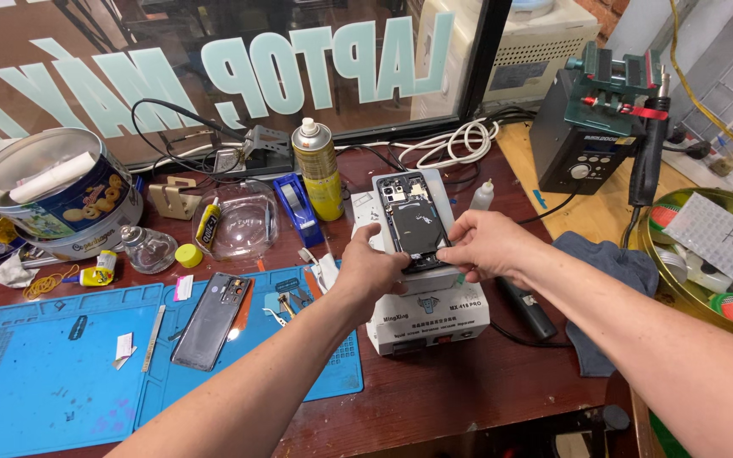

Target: The person reassembles a smartphone by connecting internal ribbon cables, placing a black shielding plate over the motherboard, and securing screws with a screwdriver. The device remains open on the workbench throughout the clip.

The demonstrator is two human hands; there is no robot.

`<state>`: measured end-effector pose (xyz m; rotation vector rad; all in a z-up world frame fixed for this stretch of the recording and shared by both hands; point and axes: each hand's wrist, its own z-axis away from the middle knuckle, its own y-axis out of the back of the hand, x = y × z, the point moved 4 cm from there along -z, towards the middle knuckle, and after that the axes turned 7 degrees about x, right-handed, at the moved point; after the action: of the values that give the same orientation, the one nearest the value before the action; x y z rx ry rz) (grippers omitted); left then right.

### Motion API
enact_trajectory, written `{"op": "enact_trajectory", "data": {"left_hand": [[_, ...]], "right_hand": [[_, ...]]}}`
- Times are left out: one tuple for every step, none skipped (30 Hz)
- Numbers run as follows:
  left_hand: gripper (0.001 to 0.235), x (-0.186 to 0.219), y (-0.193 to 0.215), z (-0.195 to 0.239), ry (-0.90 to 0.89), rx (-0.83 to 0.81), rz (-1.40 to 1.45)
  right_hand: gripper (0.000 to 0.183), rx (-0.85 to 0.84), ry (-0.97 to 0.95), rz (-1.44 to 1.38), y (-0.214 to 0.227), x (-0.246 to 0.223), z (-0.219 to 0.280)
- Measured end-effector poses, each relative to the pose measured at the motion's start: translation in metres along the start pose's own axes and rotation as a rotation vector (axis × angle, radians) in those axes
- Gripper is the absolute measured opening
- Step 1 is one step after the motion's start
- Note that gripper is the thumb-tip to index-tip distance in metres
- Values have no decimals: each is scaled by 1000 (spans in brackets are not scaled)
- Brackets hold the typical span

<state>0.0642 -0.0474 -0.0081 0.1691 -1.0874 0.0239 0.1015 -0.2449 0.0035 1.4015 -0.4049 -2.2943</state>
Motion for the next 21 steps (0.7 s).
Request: {"op": "enact_trajectory", "data": {"left_hand": [[84, -2, -1, 0, 26, -9, 36], [84, -4, -1, -1, 52, -18, 72], [85, -4, -1, -3, 76, -24, 108], [86, -4, -4, -4, 76, -33, 106], [86, -5, -4, -5, 79, -34, 103], [87, -6, -3, -5, 81, -35, 100], [87, -7, -2, -6, 78, -43, 111], [87, -7, -1, -7, 74, -51, 122], [88, -8, -3, -8, 70, -63, 135], [88, -8, -5, -9, 80, -62, 135], [89, -8, -5, -10, 93, -54, 135], [90, -10, -3, -11, 106, -46, 135], [90, -11, -2, -11, 134, -50, 163], [90, -12, 0, -11, 162, -54, 191], [90, -13, -3, -11, 190, -67, 220], [89, -12, -5, -11, 193, -66, 230], [89, -12, -5, -11, 196, -62, 241], [89, -12, -5, -10, 200, -57, 252], [89, -11, -3, -9, 189, -56, 245], [88, -10, -2, -7, 177, -55, 238], [88, -9, -4, -5, 166, -62, 231]], "right_hand": [[29, -2, -24, -12, 2, 4, 0], [27, -33, -26, -52, 2, 8, 1], [25, -65, -26, -93, 2, 10, 0], [23, -96, -26, -133, 3, 12, -1], [21, -129, -67, -215, 4, 14, -2], [19, -162, -108, -296, 8, 16, -4], [18, -190, -149, -376, 12, 18, -6], [16, -210, -155, -391, 12, 19, -8], [15, -225, -161, -407, 13, 21, -10], [14, -241, -168, -422, 14, 23, -11], [14, -218, -166, -394, 14, 25, -12], [14, -196, -163, -365, 13, 27, -13], [14, -175, -157, -336, 11, 26, -15], [15, -173, -163, -326, 7, 24, -16], [15, -164, -172, -315, 7, 23, -17], [16, -156, -182, -304, 7, 23, -17], [15, -144, -190, -286, 7, 22, -17], [15, -132, -198, -267, 7, 21, -16], [14, -121, -204, -251, 5, 19, -15], [14, -118, -194, -247, 2, 16, -15], [13, -107, -186, -242, 2, 17, -13]]}}
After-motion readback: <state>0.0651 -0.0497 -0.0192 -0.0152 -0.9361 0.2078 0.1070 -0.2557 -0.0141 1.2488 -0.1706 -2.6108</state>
